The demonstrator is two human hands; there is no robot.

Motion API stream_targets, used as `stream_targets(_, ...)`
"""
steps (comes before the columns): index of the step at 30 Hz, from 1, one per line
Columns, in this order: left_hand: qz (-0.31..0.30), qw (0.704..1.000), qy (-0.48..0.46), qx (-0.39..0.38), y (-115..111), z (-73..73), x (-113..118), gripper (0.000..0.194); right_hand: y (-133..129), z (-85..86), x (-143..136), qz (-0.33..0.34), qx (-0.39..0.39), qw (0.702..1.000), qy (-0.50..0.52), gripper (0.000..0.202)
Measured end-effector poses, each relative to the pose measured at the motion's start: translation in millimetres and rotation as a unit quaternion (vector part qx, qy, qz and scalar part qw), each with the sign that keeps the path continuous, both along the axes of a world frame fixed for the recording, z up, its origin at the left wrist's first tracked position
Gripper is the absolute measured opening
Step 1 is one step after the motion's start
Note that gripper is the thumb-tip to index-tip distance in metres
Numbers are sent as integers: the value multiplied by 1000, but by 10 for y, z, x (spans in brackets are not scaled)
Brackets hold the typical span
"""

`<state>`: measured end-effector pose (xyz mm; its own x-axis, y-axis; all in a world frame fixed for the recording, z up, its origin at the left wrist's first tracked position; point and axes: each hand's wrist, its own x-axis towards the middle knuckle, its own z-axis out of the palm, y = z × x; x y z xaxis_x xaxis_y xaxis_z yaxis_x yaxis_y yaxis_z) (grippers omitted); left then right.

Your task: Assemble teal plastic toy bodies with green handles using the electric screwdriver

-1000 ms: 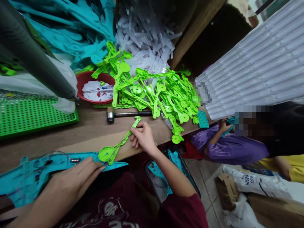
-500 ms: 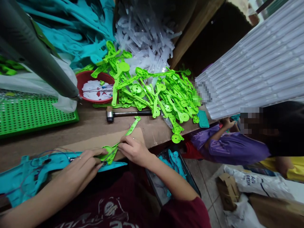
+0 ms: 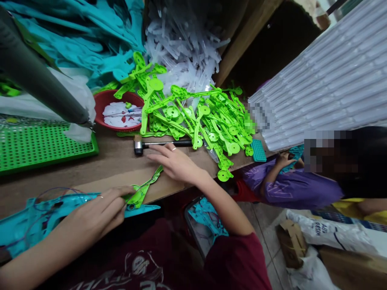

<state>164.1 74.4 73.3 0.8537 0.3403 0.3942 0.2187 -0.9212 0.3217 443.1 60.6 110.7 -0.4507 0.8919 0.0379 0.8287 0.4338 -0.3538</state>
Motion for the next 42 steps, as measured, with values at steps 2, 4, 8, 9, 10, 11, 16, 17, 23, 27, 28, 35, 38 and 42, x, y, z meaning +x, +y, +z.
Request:
stream_targets(2, -4, 1000, 11, 24, -6, 49, 5, 24, 149, 71, 64, 71, -44, 995, -56, 24)
stream_targets(4, -12, 999, 25, 34, -24, 109, 20, 27, 214, 120, 99, 92, -62, 990, -81, 20)
stream_targets(8, 21, 996, 74, 47, -83, 209, 178, 33, 146, 179, 141, 76, -85, 993, -34, 15)
stream_targets(9, 38, 995, 82, 53, -96, 213, 251, 33, 111, 185, 149, 69, -97, 993, -15, 11)
stream_targets(10, 53, 993, 85, 58, -105, 203, 331, 31, 77, 186, 156, 61, -110, 992, 2, 10)
stream_targets(11, 64, 993, 84, 61, -111, 180, 412, 30, 43, 183, 161, 50, -120, 991, 16, 9)
stream_targets(16, 60, 992, 110, 29, -113, -30, 641, 41, -126, 134, 142, -14, -142, 988, 52, 11)
stream_targets(17, 57, 992, 111, 24, -115, -66, 639, 44, -163, 124, 131, -32, -147, 987, 51, 10)
stream_targets(23, 56, 995, 74, -31, -135, -146, 561, 42, -279, 42, 76, -110, -153, 978, 84, 9)
stream_targets(27, 64, 992, 68, -81, -113, -138, 583, 37, -242, -52, 35, -170, -103, 971, 133, 11)
stream_targets(28, 61, 992, 69, -87, -103, -135, 591, 35, -233, -76, 16, -190, -93, 968, 139, 12)
stream_targets(35, 46, 990, 60, -122, -42, -134, 598, 30, -249, -212, -116, -323, -199, 832, 405, 12)
stream_targets(38, 38, 989, 81, -122, -46, -137, 585, 33, -247, -238, -132, -336, -229, 770, 493, 20)
stream_targets(42, 35, 991, 103, -77, -75, -138, 576, 41, -240, -236, -132, -294, -153, 844, 423, 11)
